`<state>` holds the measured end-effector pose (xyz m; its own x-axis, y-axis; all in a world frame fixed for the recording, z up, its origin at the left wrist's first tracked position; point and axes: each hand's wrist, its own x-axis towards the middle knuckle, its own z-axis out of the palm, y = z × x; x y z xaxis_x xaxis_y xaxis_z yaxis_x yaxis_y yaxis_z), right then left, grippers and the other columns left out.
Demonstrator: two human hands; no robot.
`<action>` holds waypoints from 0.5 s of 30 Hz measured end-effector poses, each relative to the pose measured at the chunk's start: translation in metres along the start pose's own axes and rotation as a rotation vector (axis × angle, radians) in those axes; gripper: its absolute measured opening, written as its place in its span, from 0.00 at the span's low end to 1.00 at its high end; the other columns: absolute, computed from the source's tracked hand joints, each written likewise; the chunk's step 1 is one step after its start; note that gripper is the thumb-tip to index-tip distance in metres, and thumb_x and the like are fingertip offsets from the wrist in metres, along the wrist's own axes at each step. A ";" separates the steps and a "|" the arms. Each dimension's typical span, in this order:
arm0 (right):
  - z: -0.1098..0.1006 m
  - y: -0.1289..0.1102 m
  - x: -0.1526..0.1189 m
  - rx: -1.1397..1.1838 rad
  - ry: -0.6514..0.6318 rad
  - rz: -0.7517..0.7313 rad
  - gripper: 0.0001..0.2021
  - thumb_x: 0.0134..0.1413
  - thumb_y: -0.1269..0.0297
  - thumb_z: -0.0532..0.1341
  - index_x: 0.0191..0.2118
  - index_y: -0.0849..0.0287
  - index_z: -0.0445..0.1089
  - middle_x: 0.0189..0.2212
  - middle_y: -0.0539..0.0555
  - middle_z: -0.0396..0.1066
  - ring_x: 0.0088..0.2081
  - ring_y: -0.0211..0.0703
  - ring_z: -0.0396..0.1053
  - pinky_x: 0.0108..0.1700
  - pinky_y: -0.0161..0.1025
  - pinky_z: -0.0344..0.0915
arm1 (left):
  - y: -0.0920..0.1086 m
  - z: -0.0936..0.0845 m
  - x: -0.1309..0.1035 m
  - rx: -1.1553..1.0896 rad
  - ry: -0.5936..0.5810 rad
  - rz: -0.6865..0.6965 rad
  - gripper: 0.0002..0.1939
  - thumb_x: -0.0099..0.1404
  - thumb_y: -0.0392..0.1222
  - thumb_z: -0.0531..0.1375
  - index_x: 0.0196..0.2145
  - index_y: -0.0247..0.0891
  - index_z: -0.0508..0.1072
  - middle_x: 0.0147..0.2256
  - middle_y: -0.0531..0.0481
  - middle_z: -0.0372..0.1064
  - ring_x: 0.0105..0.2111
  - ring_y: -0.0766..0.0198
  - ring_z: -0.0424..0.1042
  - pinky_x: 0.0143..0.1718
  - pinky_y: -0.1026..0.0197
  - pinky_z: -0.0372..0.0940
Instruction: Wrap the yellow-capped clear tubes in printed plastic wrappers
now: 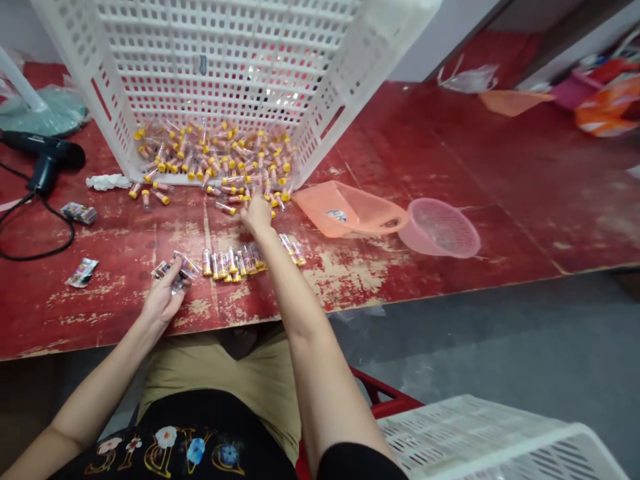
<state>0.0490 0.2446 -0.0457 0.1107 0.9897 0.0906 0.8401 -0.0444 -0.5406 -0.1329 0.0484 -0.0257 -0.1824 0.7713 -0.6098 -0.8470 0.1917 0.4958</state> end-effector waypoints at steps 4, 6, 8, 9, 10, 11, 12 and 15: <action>-0.041 0.017 -0.092 0.745 -0.073 -0.144 0.21 0.58 0.65 0.59 0.58 0.55 0.63 0.36 0.52 0.73 0.32 0.40 0.72 0.35 0.39 0.71 | -0.008 0.016 -0.006 -0.060 -0.035 -0.136 0.13 0.51 0.32 0.73 0.25 0.33 0.71 0.23 0.56 0.70 0.20 0.75 0.67 0.20 0.72 0.59; -0.063 0.021 -0.146 0.991 -0.075 -0.189 0.21 0.55 0.63 0.65 0.55 0.50 0.65 0.35 0.49 0.73 0.34 0.40 0.73 0.33 0.36 0.71 | -0.017 0.025 -0.011 -0.073 -0.057 -0.214 0.12 0.53 0.34 0.73 0.25 0.34 0.71 0.23 0.56 0.69 0.21 0.75 0.67 0.21 0.72 0.60; -0.078 0.019 -0.189 1.118 -0.017 -0.179 0.20 0.53 0.64 0.68 0.51 0.48 0.67 0.36 0.48 0.75 0.35 0.39 0.74 0.33 0.35 0.73 | -0.028 0.033 -0.019 -0.064 -0.079 -0.266 0.12 0.54 0.35 0.72 0.26 0.34 0.72 0.24 0.55 0.69 0.21 0.75 0.67 0.21 0.71 0.61; -0.082 0.017 -0.205 1.154 0.022 -0.167 0.19 0.52 0.66 0.68 0.50 0.48 0.67 0.37 0.49 0.76 0.36 0.39 0.75 0.34 0.35 0.74 | -0.033 0.037 -0.024 -0.050 -0.092 -0.279 0.12 0.54 0.35 0.72 0.27 0.34 0.72 0.24 0.55 0.69 0.21 0.75 0.66 0.21 0.72 0.61; -0.084 0.015 -0.217 1.179 0.063 -0.158 0.18 0.53 0.66 0.68 0.49 0.48 0.67 0.39 0.49 0.76 0.37 0.39 0.76 0.36 0.36 0.75 | -0.038 0.041 -0.030 -0.030 -0.106 -0.285 0.11 0.55 0.35 0.72 0.27 0.34 0.72 0.24 0.55 0.69 0.21 0.75 0.66 0.21 0.72 0.61; -0.086 0.013 -0.225 1.195 0.108 -0.153 0.18 0.53 0.67 0.68 0.48 0.48 0.68 0.40 0.50 0.77 0.38 0.39 0.77 0.37 0.37 0.76 | -0.043 0.045 -0.035 -0.006 -0.123 -0.288 0.11 0.55 0.35 0.72 0.28 0.34 0.72 0.25 0.55 0.70 0.21 0.75 0.67 0.21 0.72 0.61; -0.087 0.013 -0.231 1.202 0.153 -0.149 0.17 0.53 0.67 0.68 0.48 0.49 0.68 0.41 0.51 0.77 0.39 0.40 0.78 0.39 0.38 0.77 | -0.047 0.048 -0.040 0.019 -0.139 -0.289 0.11 0.54 0.35 0.72 0.29 0.34 0.72 0.25 0.55 0.70 0.22 0.75 0.67 0.21 0.72 0.61; -0.092 0.017 -0.241 1.166 0.315 -0.136 0.16 0.54 0.68 0.68 0.48 0.50 0.67 0.44 0.53 0.78 0.41 0.43 0.79 0.44 0.42 0.79 | -0.058 0.056 -0.054 0.103 -0.170 -0.292 0.13 0.53 0.36 0.73 0.30 0.33 0.72 0.26 0.54 0.71 0.22 0.74 0.68 0.21 0.71 0.62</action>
<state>0.0857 -0.0069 -0.0004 0.3191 0.8932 0.3168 -0.1091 0.3666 -0.9240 -0.0457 0.0296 0.0135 0.1535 0.7631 -0.6278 -0.7946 0.4730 0.3806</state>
